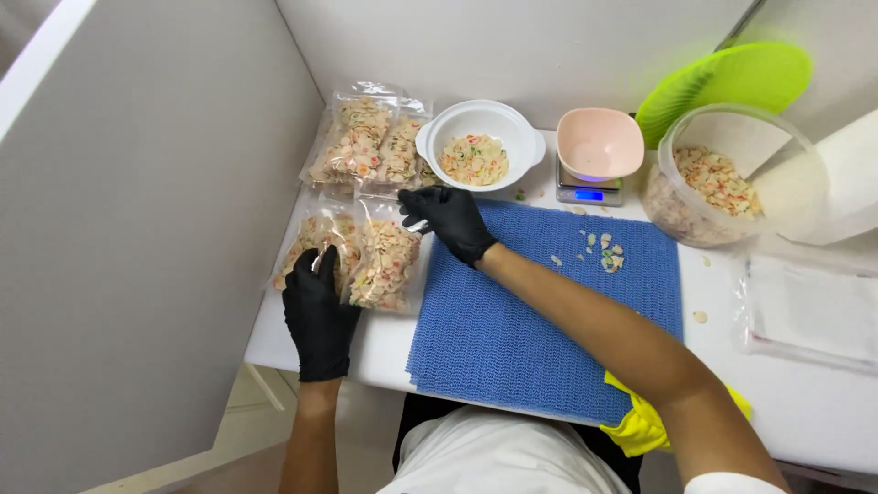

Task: Weighing a food mixture on a digital scale and transferring it into small plastic bags for packaging.

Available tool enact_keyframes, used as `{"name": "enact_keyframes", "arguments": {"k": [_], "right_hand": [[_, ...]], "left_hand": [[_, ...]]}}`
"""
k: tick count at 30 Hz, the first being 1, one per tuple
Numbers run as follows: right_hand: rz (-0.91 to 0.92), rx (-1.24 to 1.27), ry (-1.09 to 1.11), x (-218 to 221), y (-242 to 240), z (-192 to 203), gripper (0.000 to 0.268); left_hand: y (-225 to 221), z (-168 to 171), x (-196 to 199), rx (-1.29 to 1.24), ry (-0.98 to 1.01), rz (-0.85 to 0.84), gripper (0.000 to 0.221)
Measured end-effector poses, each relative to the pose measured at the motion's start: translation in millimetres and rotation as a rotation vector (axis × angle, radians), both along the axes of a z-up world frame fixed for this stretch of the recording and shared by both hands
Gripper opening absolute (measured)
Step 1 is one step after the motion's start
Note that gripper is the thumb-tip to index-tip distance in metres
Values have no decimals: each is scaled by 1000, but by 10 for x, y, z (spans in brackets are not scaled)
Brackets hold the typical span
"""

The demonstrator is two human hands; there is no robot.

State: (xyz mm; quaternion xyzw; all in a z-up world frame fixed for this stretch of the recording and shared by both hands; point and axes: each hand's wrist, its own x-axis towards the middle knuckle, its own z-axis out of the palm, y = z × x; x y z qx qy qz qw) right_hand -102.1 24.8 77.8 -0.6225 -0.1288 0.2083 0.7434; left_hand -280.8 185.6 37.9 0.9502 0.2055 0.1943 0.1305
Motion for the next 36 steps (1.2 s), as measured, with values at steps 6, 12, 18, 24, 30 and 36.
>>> {"name": "enact_keyframes", "arguments": {"k": [6, 12, 18, 24, 30, 36], "right_hand": [[22, -87, 163, 54, 18, -216, 40], [5, -125, 133, -2, 79, -248, 36], [92, -491, -153, -71, -157, -56, 66], [118, -576, -512, -339, -1070, 320, 45], [-87, -496, -530, -286, -2484, 545, 27], [-199, -1221, -479, 771, -3659, 1344, 43]], "left_hand": [[126, 393, -422, 147, 29, -373, 115], [-353, 613, -206, 183, -218, -364, 65], [-416, 16, 77, 261, -101, -231, 60], [-417, 66, 108, 395, -92, -210, 48], [-720, 474, 220, 412, -128, -280, 64], [-1989, 819, 604, -39, -271, -1191, 39]]}}
